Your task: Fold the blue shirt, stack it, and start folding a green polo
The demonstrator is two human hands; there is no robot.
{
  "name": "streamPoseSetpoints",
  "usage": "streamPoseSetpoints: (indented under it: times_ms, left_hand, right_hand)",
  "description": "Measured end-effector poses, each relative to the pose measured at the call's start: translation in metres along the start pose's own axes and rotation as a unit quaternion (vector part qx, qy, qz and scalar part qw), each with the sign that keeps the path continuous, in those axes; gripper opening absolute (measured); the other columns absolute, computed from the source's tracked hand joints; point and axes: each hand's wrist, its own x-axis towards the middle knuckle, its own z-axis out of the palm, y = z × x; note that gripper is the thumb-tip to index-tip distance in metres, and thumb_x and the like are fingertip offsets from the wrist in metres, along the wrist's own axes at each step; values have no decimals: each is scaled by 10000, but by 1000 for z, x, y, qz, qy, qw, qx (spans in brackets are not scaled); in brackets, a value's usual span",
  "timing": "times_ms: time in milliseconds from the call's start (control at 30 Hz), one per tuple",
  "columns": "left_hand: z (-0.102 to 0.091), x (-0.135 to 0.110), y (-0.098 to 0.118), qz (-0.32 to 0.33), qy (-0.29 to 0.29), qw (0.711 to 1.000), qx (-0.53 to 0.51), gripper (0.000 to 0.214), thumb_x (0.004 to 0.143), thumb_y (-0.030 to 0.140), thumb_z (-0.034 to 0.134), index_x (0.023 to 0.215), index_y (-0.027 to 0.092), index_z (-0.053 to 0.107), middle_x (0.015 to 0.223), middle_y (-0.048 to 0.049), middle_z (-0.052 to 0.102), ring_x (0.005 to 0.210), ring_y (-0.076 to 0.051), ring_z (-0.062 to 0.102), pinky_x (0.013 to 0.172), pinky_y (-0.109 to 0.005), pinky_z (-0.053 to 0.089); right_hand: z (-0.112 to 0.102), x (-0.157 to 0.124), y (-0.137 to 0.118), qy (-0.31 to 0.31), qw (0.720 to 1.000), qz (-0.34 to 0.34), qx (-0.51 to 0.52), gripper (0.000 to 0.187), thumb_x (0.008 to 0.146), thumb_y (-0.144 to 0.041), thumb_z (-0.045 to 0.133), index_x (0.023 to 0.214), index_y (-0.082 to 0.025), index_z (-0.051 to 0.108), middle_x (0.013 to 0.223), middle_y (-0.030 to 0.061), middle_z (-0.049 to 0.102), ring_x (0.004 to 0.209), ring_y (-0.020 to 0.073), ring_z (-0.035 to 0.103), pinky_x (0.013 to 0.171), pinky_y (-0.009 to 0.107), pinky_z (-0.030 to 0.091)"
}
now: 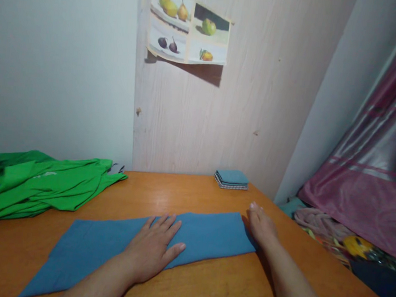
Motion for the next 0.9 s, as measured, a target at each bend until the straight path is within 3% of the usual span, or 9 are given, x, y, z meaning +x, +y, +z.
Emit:
streamPoseSetpoints:
  times_ms: [167, 367, 467, 700, 800, 900]
  left_hand:
    - [-1, 0, 1, -7, -2, 1000, -5, 733, 940, 724, 274, 1525, 297, 386, 1606, -69, 300, 1498, -333, 216, 1202, -593, 132]
    - [-5, 0, 4, -15, -16, 1000, 0, 743, 938, 728, 255, 1532, 297, 372, 1612, -66, 274, 1500, -327, 210, 1205, -589, 126]
    - [-4, -1, 3, -14, -15, 1000, 0, 747, 938, 728, 257, 1532, 291, 374, 1609, -74, 279, 1498, -331, 214, 1203, -595, 130]
    - [-4, 0, 3, -11, -18, 1000, 1, 756, 940, 738, 232, 1538, 292, 357, 1617, -72, 257, 1504, -324, 195, 1208, -599, 112]
    - [-7, -1, 7, -15, -24, 1000, 6, 780, 942, 741, 205, 1540, 264, 354, 1619, -79, 252, 1507, -324, 184, 1206, -603, 114]
    - [-9, -2, 10, -19, -26, 999, 9, 788, 942, 742, 186, 1537, 256, 361, 1622, -75, 249, 1509, -320, 175, 1208, -604, 109]
  right_hand:
    - [9, -6, -14, -30, 998, -62, -10, 731, 991, -566, 133, 1513, -130, 401, 1581, 108, 365, 1492, 250, 255, 1215, 432, 210]
    - [21, -19, -33, -185, 973, -110, -89, 788, 966, -663, 170, 1568, -166, 272, 1632, 81, 241, 1525, 276, 102, 1208, 572, 59]
    - [21, -20, -35, -208, 967, -90, -116, 805, 956, -689, 158, 1577, -183, 239, 1637, 77, 220, 1526, 282, 95, 1188, 622, 24]
    - [17, -14, -25, -173, 975, -36, -135, 720, 977, -632, 152, 1529, -218, 359, 1620, 77, 280, 1516, 295, 152, 1147, 705, 40]
    - [15, -11, -16, -109, 986, 8, -126, 628, 992, -555, 224, 1473, -222, 452, 1578, 103, 377, 1494, 310, 232, 1139, 713, 83]
    - [10, -5, -7, -37, 994, 28, -96, 609, 995, -468, 242, 1472, -154, 455, 1548, 146, 416, 1470, 321, 294, 1154, 668, 159]
